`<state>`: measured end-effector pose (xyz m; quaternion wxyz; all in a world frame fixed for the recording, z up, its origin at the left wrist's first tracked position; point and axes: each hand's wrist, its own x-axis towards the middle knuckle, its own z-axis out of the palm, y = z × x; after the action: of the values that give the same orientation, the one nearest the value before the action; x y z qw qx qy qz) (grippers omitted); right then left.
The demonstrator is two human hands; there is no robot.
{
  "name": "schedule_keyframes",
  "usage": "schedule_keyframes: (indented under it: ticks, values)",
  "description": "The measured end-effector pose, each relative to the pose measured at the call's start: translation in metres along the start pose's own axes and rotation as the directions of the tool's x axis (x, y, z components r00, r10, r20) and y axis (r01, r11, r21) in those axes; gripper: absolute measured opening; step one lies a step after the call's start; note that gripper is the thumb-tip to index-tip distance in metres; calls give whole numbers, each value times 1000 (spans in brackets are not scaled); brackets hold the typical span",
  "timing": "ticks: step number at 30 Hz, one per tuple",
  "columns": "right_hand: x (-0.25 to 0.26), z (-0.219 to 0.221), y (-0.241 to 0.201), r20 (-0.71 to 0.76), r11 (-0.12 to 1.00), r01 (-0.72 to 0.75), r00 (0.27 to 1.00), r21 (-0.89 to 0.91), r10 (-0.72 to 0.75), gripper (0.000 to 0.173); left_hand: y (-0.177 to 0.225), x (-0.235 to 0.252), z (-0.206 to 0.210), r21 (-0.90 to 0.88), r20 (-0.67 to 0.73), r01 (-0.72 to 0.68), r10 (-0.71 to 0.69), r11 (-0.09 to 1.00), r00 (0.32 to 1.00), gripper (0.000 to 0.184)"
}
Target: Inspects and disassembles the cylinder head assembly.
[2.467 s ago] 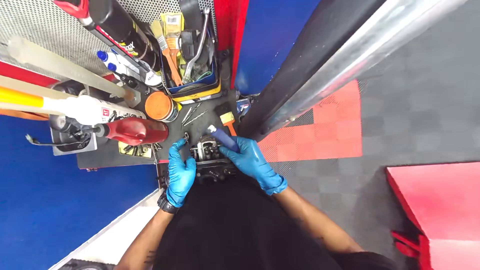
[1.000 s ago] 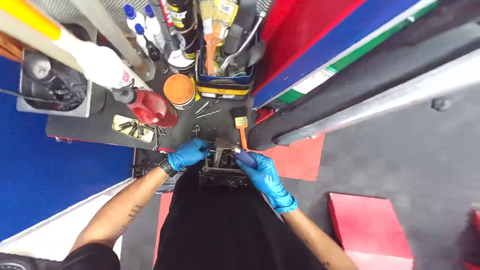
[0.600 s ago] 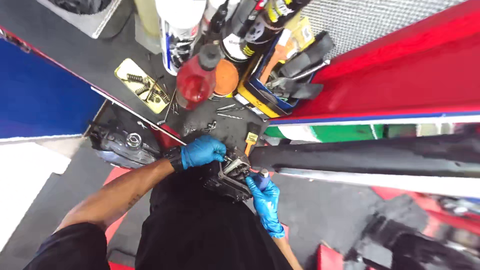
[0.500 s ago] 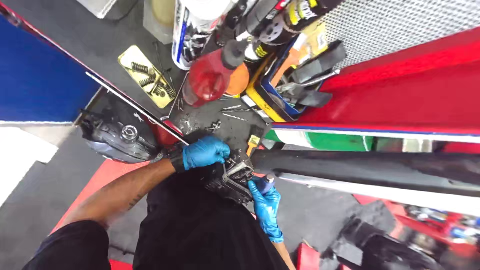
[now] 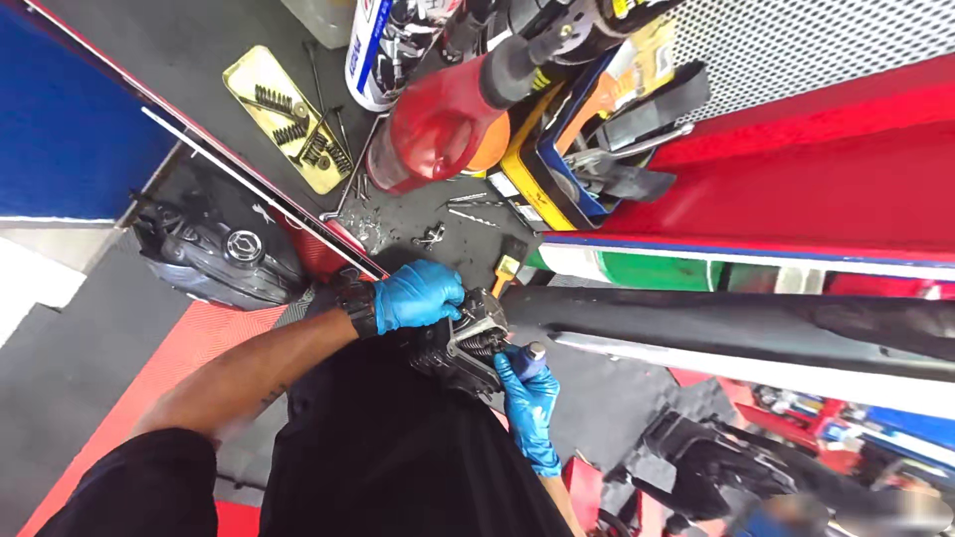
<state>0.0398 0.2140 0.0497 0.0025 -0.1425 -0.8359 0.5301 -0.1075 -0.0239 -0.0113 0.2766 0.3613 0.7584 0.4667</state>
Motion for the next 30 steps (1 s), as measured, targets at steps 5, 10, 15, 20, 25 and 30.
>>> schedule_keyframes:
  ticks: [5,10,15,20,25,30]
  values:
    - [-1,1,2,-3,1000,21,1000,10,-21,11,-3,6,-2,90,50,-94,90,992,995,30]
    - [-1,2,4,8,999,37,999,24,-37,8,12,12,-12,145,168,124,-148,982,975,30]
    - [3,2,5,3,997,32,999,63,-32,7,19,17,-17,139,175,145,-168,980,970,26]
    - [5,0,8,11,997,31,999,70,-32,7,13,15,-11,150,120,41,-59,988,991,27]
    - [8,-2,8,29,996,42,999,82,-45,7,8,13,-9,118,120,82,-96,990,988,31]
    - [10,-2,7,33,997,18,999,72,-20,6,11,15,-12,91,149,172,-185,981,971,31]
